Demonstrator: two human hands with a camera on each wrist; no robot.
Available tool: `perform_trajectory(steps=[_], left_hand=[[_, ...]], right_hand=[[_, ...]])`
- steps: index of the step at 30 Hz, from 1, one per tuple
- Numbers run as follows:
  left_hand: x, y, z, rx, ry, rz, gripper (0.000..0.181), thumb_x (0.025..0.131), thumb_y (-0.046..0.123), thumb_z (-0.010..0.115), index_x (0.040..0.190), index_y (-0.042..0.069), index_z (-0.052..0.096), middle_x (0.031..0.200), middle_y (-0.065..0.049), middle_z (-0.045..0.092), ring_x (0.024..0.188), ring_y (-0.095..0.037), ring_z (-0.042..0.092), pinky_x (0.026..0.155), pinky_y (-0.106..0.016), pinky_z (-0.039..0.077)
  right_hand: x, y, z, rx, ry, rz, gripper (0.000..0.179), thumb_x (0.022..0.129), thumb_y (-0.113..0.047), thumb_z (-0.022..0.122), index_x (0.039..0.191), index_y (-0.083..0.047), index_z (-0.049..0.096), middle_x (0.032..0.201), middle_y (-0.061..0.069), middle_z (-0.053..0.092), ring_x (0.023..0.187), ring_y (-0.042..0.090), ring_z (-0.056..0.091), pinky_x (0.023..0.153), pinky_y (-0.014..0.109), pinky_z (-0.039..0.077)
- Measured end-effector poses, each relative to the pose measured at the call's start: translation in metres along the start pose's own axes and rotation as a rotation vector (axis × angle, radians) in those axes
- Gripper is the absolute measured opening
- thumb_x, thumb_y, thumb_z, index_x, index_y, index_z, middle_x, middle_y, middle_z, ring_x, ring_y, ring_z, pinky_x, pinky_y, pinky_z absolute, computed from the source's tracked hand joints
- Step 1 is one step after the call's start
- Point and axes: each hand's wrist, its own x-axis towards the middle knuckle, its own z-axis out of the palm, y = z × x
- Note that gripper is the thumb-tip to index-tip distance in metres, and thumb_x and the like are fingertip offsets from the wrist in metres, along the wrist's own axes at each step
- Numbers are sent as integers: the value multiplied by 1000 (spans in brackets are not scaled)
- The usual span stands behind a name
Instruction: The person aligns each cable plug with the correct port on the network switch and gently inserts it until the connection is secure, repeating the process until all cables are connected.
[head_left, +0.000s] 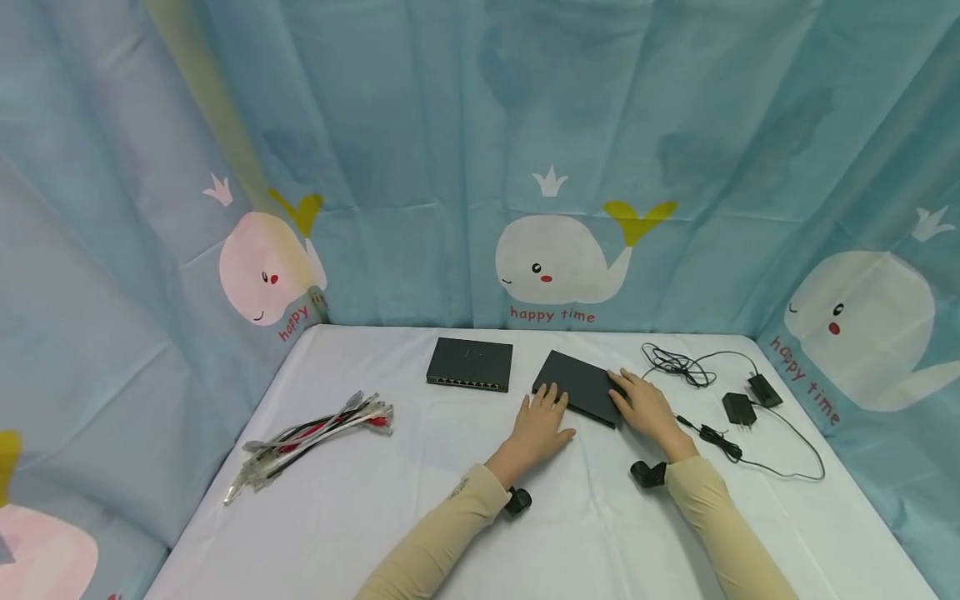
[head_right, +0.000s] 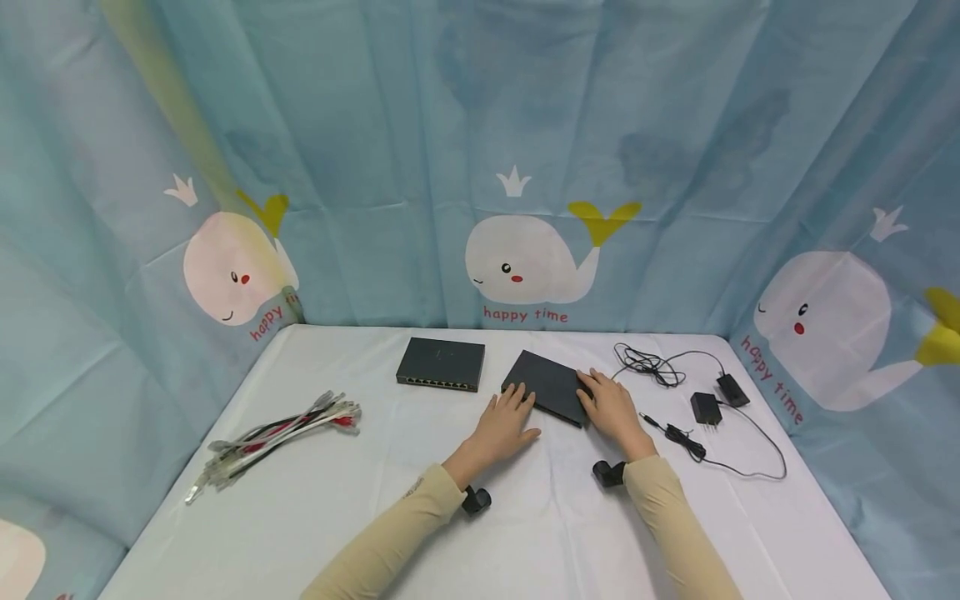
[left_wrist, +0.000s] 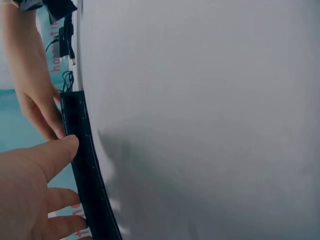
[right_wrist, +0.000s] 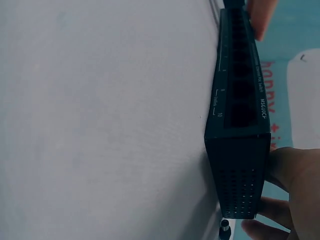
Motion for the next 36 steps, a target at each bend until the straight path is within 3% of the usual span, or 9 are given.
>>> perform_trajectory(steps=[5,10,24,32,36], left_hand=[[0,3,2,19,0,-13,66,92,54,46,145,18,32,152,-8,26,140,-26,22,109,-48,26],[-1,0,-2,-25,-6,-19,64,92,53,46,145,18,33,152,-7,25,141,-25,20,109,-50,25],[-1,-22,-5,-134,28,3,62,93,54,42,143,17,37,150,-3,31,140,-22,23,109,-54,20],[0,-33,-4,-123,23,10,60,94,56,38,142,20,38,149,1,33,139,-19,25,109,-55,20],[0,-38,-5,-94,31,32,63,93,59,37,142,20,39,148,1,34,139,-19,27,109,-55,20]], right_hand=[[-1,-3,0,11,19,6,44,95,-23,52,135,-4,48,135,26,44,119,45,45,93,60,36],[-4,-5,1,16,44,6,44,95,-24,53,134,-4,49,132,25,47,116,44,47,92,60,37],[-18,-19,4,-26,134,-25,43,90,-26,60,127,-3,56,114,23,58,92,36,59,74,51,48],[-29,-29,5,-24,75,1,45,91,-28,59,130,-5,54,117,21,57,105,37,54,92,59,34],[-35,-33,5,-30,76,-16,46,90,-27,60,130,-4,54,118,21,57,105,36,55,94,59,33]])
